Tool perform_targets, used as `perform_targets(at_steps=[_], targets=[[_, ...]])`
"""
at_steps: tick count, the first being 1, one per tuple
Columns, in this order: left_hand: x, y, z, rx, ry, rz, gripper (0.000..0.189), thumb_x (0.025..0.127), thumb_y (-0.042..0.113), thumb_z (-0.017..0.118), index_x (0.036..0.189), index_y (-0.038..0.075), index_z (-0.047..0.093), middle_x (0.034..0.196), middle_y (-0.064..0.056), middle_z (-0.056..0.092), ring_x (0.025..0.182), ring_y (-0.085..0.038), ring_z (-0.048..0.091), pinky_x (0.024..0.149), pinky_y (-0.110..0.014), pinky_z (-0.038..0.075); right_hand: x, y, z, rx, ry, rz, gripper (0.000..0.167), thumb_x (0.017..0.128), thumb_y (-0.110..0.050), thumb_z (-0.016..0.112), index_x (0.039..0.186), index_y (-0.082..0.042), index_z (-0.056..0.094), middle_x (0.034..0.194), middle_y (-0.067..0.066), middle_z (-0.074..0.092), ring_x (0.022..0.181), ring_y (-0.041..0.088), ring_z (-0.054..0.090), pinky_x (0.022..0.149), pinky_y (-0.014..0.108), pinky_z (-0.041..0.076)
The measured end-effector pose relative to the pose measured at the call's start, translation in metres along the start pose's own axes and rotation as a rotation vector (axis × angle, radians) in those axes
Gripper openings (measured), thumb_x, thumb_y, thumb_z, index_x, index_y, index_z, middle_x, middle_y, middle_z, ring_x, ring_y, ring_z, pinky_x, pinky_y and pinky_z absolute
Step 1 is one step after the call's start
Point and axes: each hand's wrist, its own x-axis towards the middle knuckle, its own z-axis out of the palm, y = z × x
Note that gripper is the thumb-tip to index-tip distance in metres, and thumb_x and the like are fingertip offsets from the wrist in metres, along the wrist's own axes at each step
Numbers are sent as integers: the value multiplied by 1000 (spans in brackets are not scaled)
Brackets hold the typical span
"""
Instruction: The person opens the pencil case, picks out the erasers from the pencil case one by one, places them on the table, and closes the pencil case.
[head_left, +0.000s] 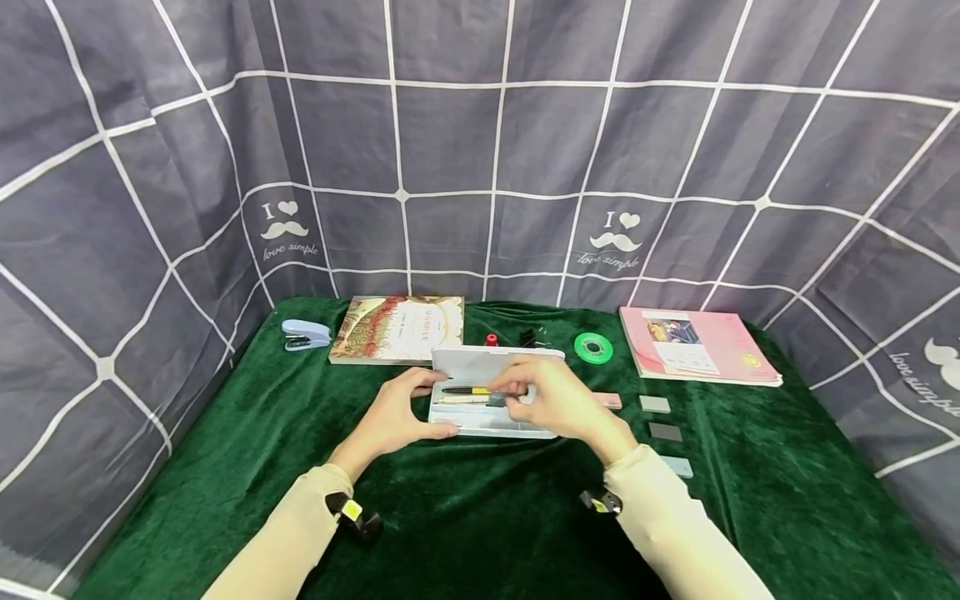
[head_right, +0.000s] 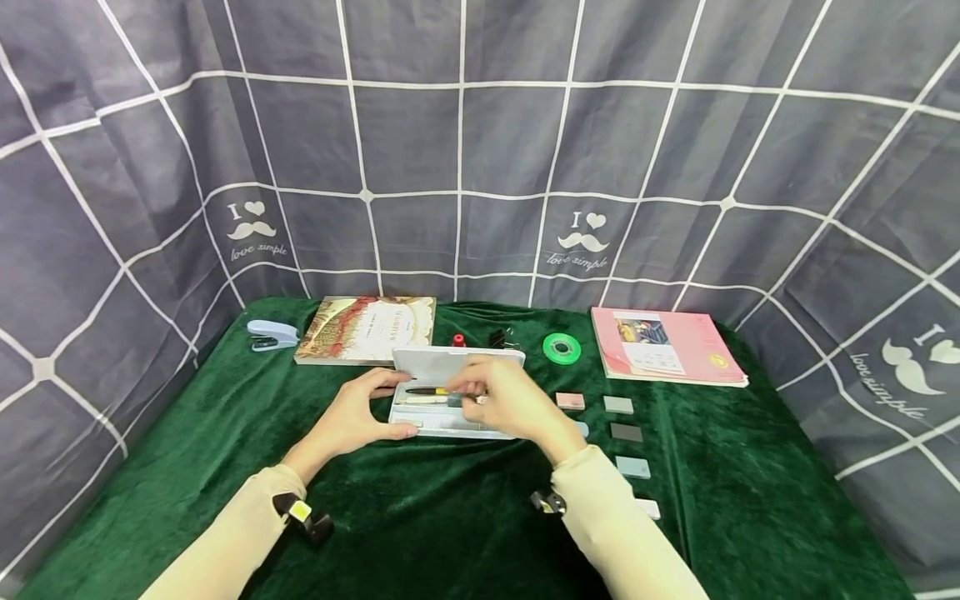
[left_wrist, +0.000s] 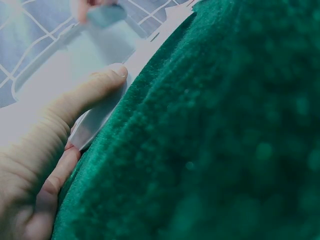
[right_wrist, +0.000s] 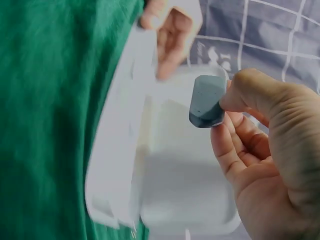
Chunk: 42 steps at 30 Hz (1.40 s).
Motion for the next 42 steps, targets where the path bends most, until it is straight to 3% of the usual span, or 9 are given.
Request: perform_targets(at_steps=[3, 10, 14, 21, 31, 37, 42], targets=[[0, 0, 0, -3, 0, -13, 83, 79, 42, 104, 150, 17, 68, 149, -8, 65, 136, -36, 68, 116, -53, 57, -19, 4, -20, -33, 56, -12, 36, 83, 7, 78, 110, -14, 88, 99, -7, 74, 87, 12, 65, 75, 36, 59], [-2, -1, -4, 0, -8, -18, 83, 79, 42, 104, 150, 18, 68, 149, -7, 65, 137, -35, 68, 117, -53, 57, -72, 12, -58, -47, 115, 94, 44, 83, 13, 79, 108, -23, 86, 94, -9, 67, 86, 13, 62, 68, 22, 52], [-3, -1, -5, 12, -3, -14, 83, 79, 42, 104, 150, 18, 68, 149, -7, 65, 136, -36, 68, 116, -53, 57, -98, 18, -65, -82, 119, 111, 46, 85, 14, 80, 109, -25, 86, 99, -13, 73, 90, 11, 67, 73, 17, 51], [-3, -2, -5, 15, -5, -2, 83, 81, 40, 104, 151, 16, 67, 152, -9, 64, 136, -37, 68, 116, -52, 58, -133, 32, -59, -93, 100, 120, 45, 81, 18, 84, 107, -18, 87, 94, -10, 70, 84, 10, 65, 70, 26, 57], [-3, -1, -3, 19, -9, -4, 82, 82, 41, 103, 152, 17, 67, 151, -8, 65, 137, -37, 68, 116, -53, 58, -151, 38, -48, -58, 24, 108, 46, 79, 20, 84, 105, -19, 86, 93, -9, 70, 81, 10, 66, 70, 25, 59], [-2, 2, -3, 6, -3, 4, 81, 82, 40, 103, 151, 17, 67, 151, -9, 65, 136, -37, 68, 116, -53, 58, -151, 36, -53, -45, -65, 123, 44, 83, 16, 85, 105, -22, 86, 93, -8, 69, 81, 13, 65, 70, 26, 58], [-2, 4, -2, 4, -13, 1, 81, 83, 41, 102, 152, 15, 66, 151, -11, 64, 137, -40, 67, 115, -56, 58, -143, 34, -56, -40, -94, 178, 32, 88, 8, 87, 107, -17, 86, 94, -9, 72, 81, 6, 67, 71, 28, 61]])
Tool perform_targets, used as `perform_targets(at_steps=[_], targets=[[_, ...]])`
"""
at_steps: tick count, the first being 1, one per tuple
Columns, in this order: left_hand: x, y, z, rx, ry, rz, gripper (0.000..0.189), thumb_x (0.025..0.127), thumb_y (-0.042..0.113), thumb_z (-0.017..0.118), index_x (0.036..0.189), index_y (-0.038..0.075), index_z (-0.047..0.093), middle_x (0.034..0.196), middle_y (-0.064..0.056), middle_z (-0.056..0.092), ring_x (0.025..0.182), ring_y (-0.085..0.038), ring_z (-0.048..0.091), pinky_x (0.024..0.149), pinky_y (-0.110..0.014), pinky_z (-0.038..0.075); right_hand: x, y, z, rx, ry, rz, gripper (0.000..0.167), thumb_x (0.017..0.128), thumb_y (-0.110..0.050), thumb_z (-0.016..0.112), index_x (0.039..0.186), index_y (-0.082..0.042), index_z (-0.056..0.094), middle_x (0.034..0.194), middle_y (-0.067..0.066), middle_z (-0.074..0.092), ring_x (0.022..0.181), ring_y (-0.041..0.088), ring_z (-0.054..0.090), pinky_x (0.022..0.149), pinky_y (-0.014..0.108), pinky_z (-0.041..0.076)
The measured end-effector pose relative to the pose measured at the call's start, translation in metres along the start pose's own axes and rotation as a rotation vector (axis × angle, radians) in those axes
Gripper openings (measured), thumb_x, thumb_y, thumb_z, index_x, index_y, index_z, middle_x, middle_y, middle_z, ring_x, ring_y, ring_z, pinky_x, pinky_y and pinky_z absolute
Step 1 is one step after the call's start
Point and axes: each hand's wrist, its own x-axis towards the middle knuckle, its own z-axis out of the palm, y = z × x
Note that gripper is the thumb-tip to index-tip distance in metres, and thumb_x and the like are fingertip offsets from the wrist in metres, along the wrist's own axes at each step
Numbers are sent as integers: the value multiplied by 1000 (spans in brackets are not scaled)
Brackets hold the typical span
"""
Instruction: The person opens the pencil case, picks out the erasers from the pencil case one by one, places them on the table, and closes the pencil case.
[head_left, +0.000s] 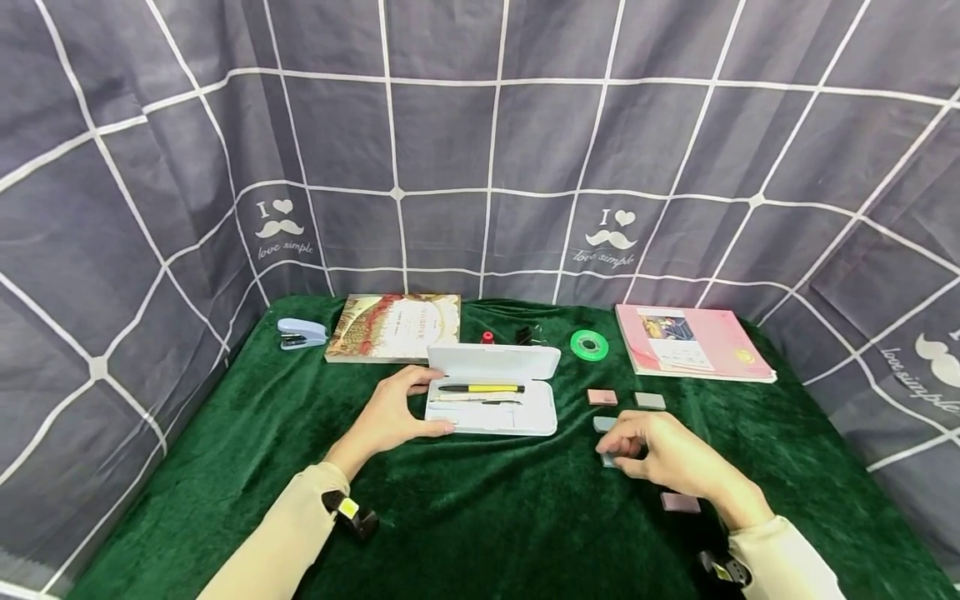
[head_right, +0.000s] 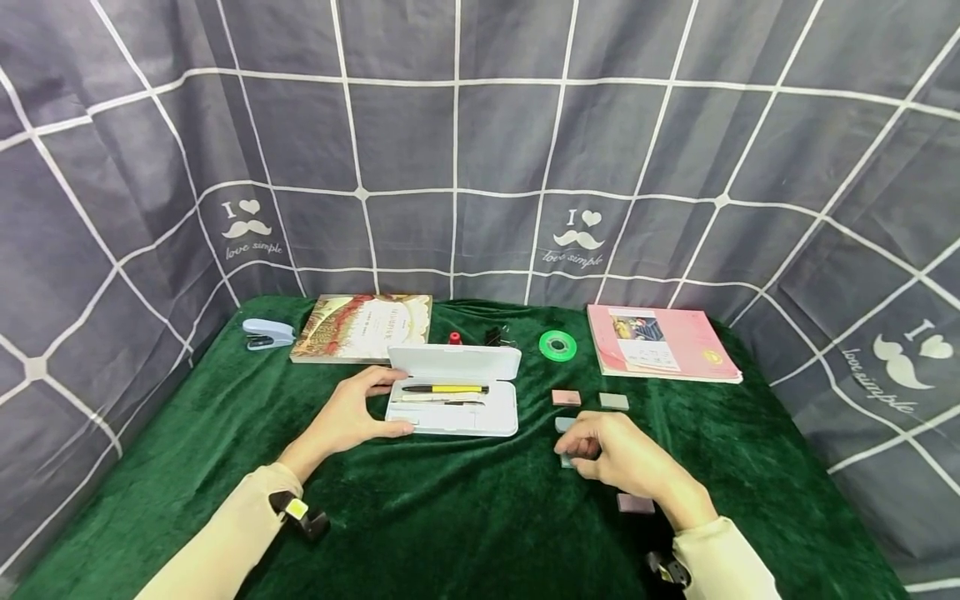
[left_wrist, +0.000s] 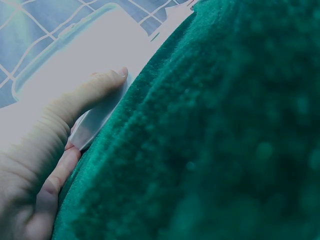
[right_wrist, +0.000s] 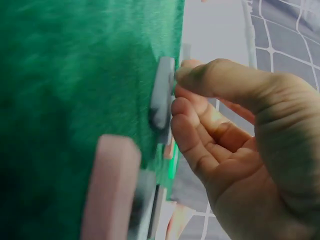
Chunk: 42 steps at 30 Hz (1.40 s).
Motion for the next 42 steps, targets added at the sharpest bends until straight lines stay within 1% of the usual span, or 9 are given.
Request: perform_targets(at_steps=[2, 5, 10, 14, 18, 26, 31, 37, 42], targets=[[0, 1, 0, 8, -3, -4, 82, 84, 42, 101, 152, 15, 66, 152, -11, 64, 137, -40, 67, 115, -56, 58, 7, -3, -1, 21, -9, 39, 26, 91, 4, 88, 111, -13, 85, 97, -7, 76, 85, 4, 70, 75, 30, 64], [-1, 2, -1, 14, -4, -13, 82, 83, 42, 102, 152, 16, 66, 153, -11, 64, 137, -40, 67, 115, -56, 57, 21, -10, 0, 60, -2, 63, 25, 95, -1, 87, 118, -8, 82, 106, 1, 81, 93, 12, 77, 84, 35, 68], [0, 2, 0, 14, -6, -23, 83, 82, 42, 102, 153, 16, 66, 154, -10, 63, 139, -39, 66, 116, -54, 57, 55, -24, 8, 116, 60, -1, 33, 94, 3, 87, 126, -5, 80, 117, 11, 82, 101, 28, 81, 91, 45, 69], [2, 0, 1, 16, -1, -23, 83, 82, 42, 103, 152, 17, 66, 154, -9, 63, 138, -38, 67, 116, -53, 57, 85, -40, 16, 120, 78, -31, 38, 94, 2, 87, 130, -6, 79, 122, 9, 81, 104, 28, 81, 94, 47, 68], [2, 0, 2, 2, -1, -10, 84, 81, 41, 104, 152, 17, 67, 153, -10, 64, 138, -38, 67, 116, -53, 57, 112, -55, 27, 107, 61, -71, 37, 95, -1, 87, 130, -6, 80, 124, 5, 81, 106, 24, 81, 96, 42, 68], [2, -1, -1, -5, -14, -3, 87, 79, 40, 105, 153, 16, 65, 152, -9, 64, 138, -37, 67, 116, -52, 57, 155, -74, 61, 144, -42, -164, 32, 98, 1, 83, 129, -1, 79, 118, 14, 81, 105, 23, 80, 96, 37, 68], [2, -5, -1, -3, -15, -8, 89, 78, 40, 105, 153, 16, 65, 152, -7, 64, 138, -34, 67, 116, -49, 58, 173, -84, 78, 96, -130, -175, 32, 99, 2, 80, 131, -2, 79, 117, 10, 82, 102, 17, 81, 94, 34, 68], [2, -6, -1, -1, -16, 6, 89, 78, 35, 106, 154, 14, 64, 155, -7, 63, 138, -34, 67, 114, -45, 59, 185, -88, 89, 2, -248, -211, 31, 98, 8, 77, 126, -3, 82, 116, 6, 81, 99, 14, 79, 90, 22, 64], [3, -4, -1, -2, -12, 27, 88, 78, 33, 106, 153, 12, 64, 155, -9, 63, 137, -36, 68, 112, -46, 60, 188, -93, 89, -52, -286, -237, 39, 95, 14, 75, 128, -5, 82, 109, 6, 80, 97, 11, 76, 89, 21, 64]])
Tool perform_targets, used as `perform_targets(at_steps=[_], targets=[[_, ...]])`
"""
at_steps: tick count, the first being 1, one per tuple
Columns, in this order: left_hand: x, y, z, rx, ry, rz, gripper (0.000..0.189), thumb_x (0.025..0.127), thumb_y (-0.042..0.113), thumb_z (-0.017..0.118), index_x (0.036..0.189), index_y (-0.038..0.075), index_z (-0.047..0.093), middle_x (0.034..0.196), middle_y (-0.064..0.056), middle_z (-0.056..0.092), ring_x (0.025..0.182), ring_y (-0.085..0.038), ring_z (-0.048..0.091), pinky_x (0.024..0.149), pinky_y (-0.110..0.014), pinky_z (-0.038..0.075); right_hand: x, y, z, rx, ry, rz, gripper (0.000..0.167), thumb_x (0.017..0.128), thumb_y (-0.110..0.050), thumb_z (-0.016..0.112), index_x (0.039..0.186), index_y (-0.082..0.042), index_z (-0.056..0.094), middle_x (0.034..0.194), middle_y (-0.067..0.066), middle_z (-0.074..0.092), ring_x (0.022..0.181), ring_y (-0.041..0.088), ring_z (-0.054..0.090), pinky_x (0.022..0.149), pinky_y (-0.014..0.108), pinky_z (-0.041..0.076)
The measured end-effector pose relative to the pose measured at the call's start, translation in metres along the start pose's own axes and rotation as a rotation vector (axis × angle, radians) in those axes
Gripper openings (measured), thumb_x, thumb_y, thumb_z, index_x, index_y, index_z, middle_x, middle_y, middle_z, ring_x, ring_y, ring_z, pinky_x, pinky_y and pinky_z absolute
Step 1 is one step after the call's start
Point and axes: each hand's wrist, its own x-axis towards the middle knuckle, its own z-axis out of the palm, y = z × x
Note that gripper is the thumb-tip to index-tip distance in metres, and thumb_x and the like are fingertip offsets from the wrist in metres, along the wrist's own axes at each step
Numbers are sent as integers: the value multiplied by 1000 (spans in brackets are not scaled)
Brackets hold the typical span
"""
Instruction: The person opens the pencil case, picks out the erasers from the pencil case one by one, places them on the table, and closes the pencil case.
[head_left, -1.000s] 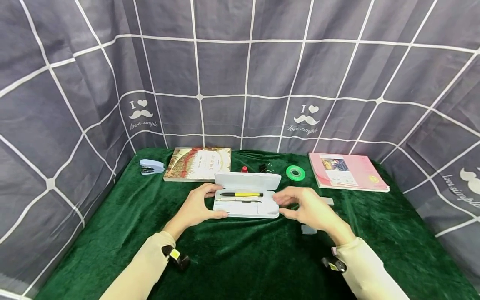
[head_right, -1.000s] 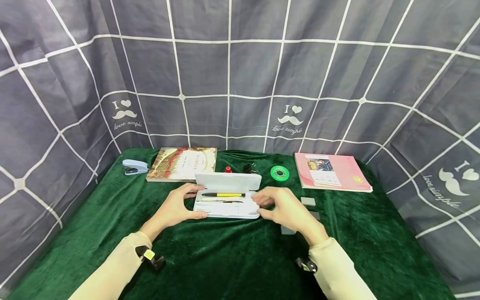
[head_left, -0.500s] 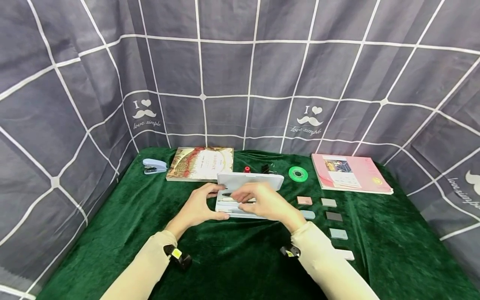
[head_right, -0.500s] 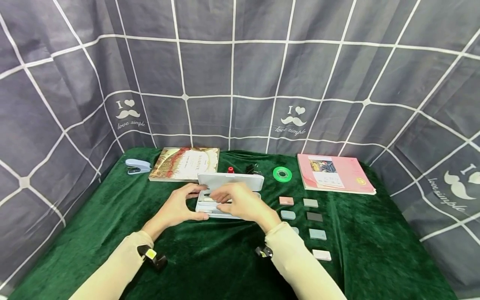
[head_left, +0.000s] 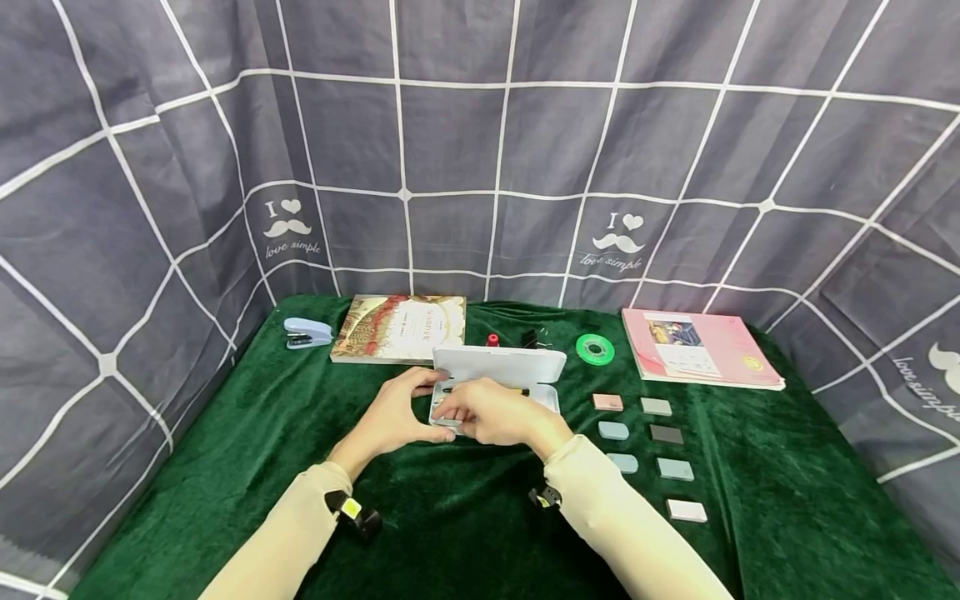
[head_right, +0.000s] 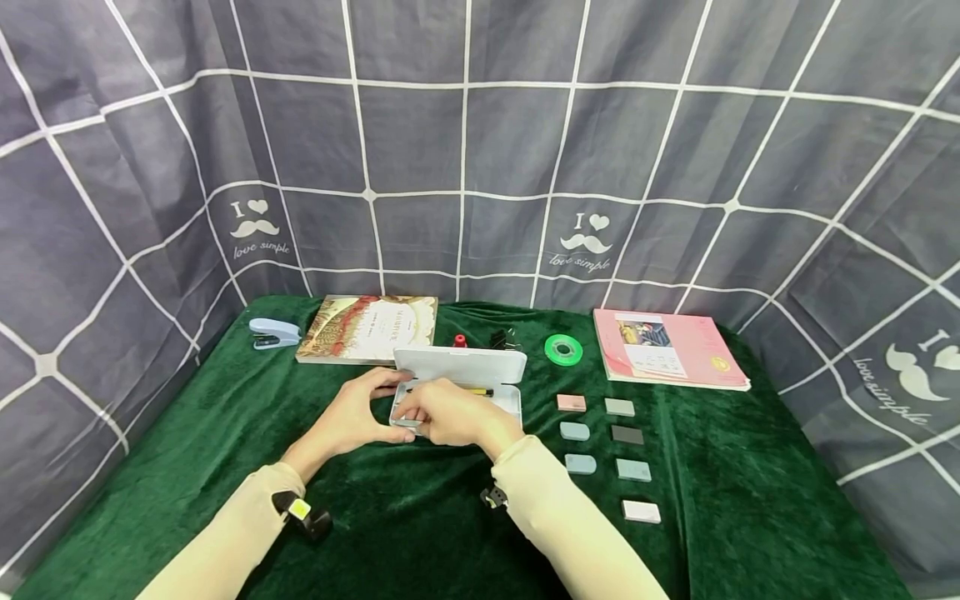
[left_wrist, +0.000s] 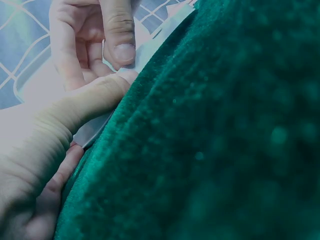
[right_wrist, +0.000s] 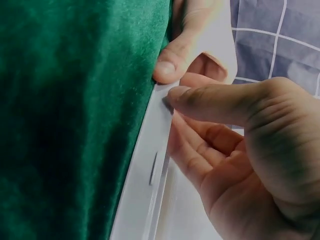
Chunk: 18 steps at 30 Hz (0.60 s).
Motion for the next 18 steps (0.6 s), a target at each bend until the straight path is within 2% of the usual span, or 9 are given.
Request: perform_targets(at_steps=[3, 7, 12, 15, 18], targets=[[0, 0, 0, -4, 3, 10, 88, 78, 32, 106, 152, 10, 64, 154, -10, 63, 136, -37, 68, 113, -46, 60, 1, -2, 0, -17, -11, 2, 40, 94, 14, 74, 127, -6, 82, 107, 6, 80, 97, 11, 76, 89, 21, 63], [1, -2, 2, -3, 3, 25, 87, 78, 31, 106, 152, 10, 64, 154, -10, 63, 136, -36, 67, 114, -45, 60, 1, -3, -2, -25, 2, 28, 33, 94, 10, 78, 122, -8, 83, 104, 4, 79, 95, 11, 76, 88, 22, 64], [0, -2, 3, -14, -5, -4, 89, 77, 31, 107, 153, 13, 64, 154, -7, 63, 138, -33, 67, 115, -42, 59, -5, -3, -6, -33, 35, 46, 26, 93, 8, 80, 112, -9, 83, 98, 1, 78, 89, 12, 73, 84, 24, 63], [-1, 0, 3, -17, 1, -24, 89, 77, 32, 107, 153, 13, 64, 154, -7, 63, 138, -34, 67, 115, -44, 59, -11, -3, -10, -40, 75, 65, 26, 92, 7, 80, 110, -10, 84, 97, 0, 79, 88, 11, 72, 81, 24, 62], [-1, 1, 2, -15, 3, -25, 89, 77, 33, 107, 153, 11, 65, 153, -10, 63, 137, -37, 68, 115, -48, 59, -21, 1, -16, -41, 150, 64, 26, 90, 6, 81, 111, -9, 84, 97, -1, 79, 86, 9, 71, 79, 24, 62]])
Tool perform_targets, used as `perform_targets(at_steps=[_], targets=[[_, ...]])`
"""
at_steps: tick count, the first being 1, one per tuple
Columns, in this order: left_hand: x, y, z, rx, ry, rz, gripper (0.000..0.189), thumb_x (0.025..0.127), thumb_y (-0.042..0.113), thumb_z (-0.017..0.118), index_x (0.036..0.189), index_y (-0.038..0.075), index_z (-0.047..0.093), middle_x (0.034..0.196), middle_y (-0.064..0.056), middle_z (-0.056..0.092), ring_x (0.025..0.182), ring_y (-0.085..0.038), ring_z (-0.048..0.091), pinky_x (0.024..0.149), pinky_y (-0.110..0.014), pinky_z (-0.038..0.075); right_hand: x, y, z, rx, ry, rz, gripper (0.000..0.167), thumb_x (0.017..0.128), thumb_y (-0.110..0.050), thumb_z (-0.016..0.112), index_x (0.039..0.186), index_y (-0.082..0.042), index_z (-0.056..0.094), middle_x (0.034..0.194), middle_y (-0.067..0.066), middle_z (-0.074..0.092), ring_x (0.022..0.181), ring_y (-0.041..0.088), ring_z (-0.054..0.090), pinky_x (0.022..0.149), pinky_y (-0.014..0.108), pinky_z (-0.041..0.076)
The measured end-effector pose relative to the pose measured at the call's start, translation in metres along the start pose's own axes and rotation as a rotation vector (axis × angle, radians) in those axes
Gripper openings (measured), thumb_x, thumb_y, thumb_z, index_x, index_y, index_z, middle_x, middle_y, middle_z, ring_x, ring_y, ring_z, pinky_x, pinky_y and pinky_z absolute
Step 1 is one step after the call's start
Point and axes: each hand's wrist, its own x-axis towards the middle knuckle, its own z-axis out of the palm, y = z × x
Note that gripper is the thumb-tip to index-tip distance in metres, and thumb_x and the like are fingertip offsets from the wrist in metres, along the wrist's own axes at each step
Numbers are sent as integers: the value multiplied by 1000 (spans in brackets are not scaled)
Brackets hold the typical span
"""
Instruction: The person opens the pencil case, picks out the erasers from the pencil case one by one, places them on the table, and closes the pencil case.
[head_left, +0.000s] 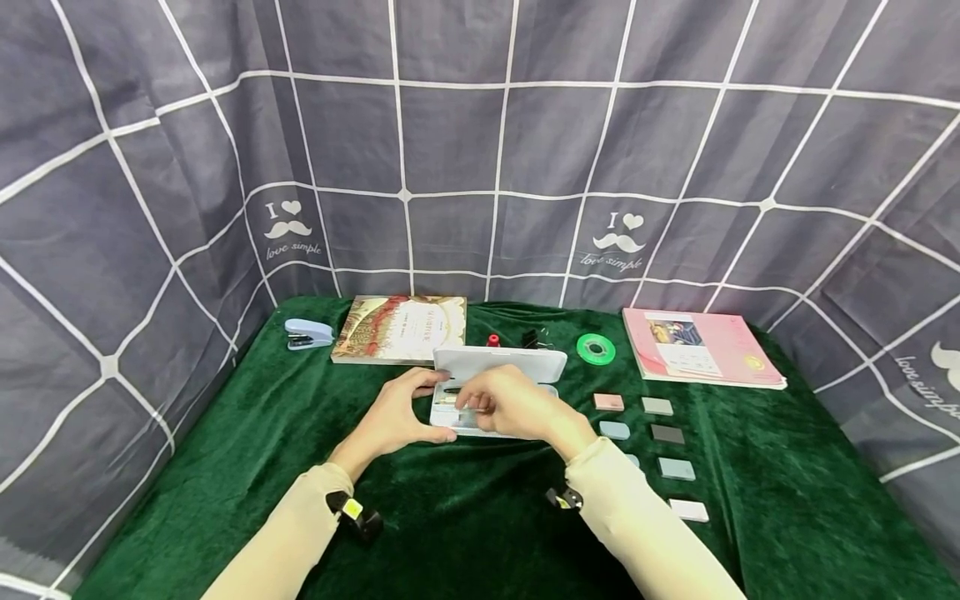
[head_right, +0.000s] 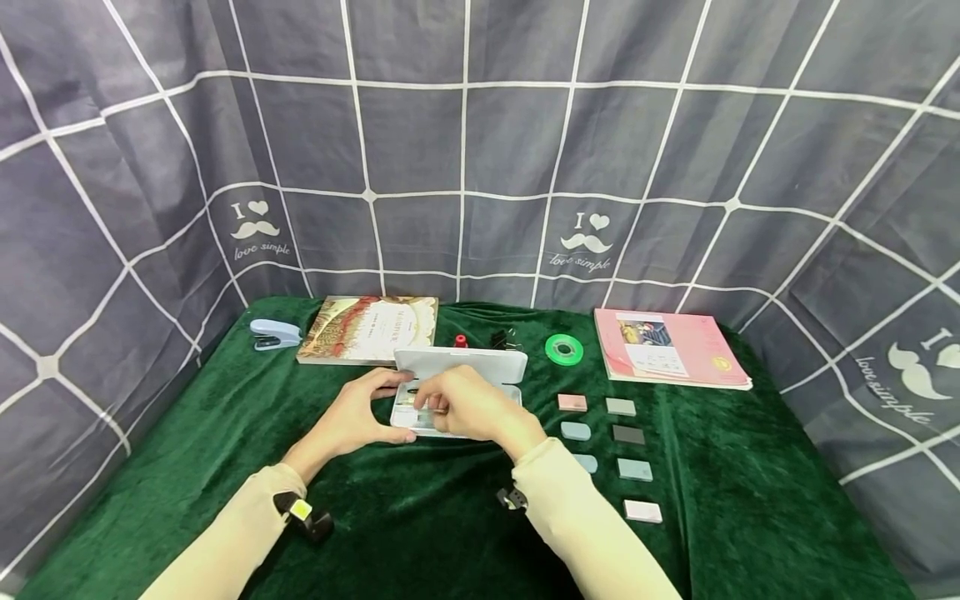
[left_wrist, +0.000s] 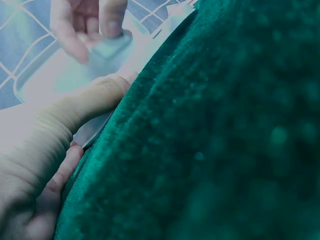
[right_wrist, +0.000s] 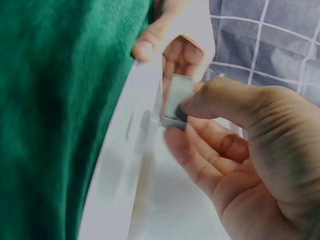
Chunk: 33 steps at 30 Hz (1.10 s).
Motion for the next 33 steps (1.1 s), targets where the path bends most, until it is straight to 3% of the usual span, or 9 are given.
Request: perform_targets(at_steps=[4, 10, 17, 24, 33], targets=[[1, 0, -1, 17, -1, -12, 89, 76, 36, 107, 152, 15, 66, 152, -9, 64, 137, -35, 68, 116, -48, 58, -22, 7, -15, 12, 103, -11, 27, 88, 6, 81, 110, -8, 84, 100, -2, 79, 88, 9, 71, 80, 29, 64], [1, 0, -1, 34, -2, -12, 88, 77, 39, 106, 152, 16, 65, 154, -9, 63, 139, -35, 67, 117, -48, 57, -77, 17, -44, 1, 216, 40, 28, 87, 4, 83, 108, -15, 84, 96, -9, 77, 86, 9, 71, 78, 40, 66], [1, -1, -1, 47, 1, -6, 79, 85, 43, 100, 152, 18, 66, 155, -9, 62, 138, -35, 68, 117, -51, 57, -150, 26, -63, 4, 317, 105, 39, 86, 11, 86, 107, -23, 84, 99, -13, 78, 85, 4, 70, 76, 27, 64], [1, -1, -1, 40, -1, -17, 79, 85, 41, 100, 152, 17, 66, 156, -9, 62, 139, -35, 67, 117, -52, 57, -202, 21, -51, 17, 320, 108, 47, 83, 14, 89, 104, -28, 82, 97, -16, 75, 83, 4, 67, 67, 21, 60], [-1, 3, -1, 30, 4, -4, 77, 87, 40, 99, 152, 15, 66, 154, -12, 63, 137, -38, 67, 116, -54, 57, -229, 26, -24, 39, 267, 92, 51, 77, 16, 90, 101, -28, 82, 93, -17, 72, 81, 5, 66, 70, 21, 57]])
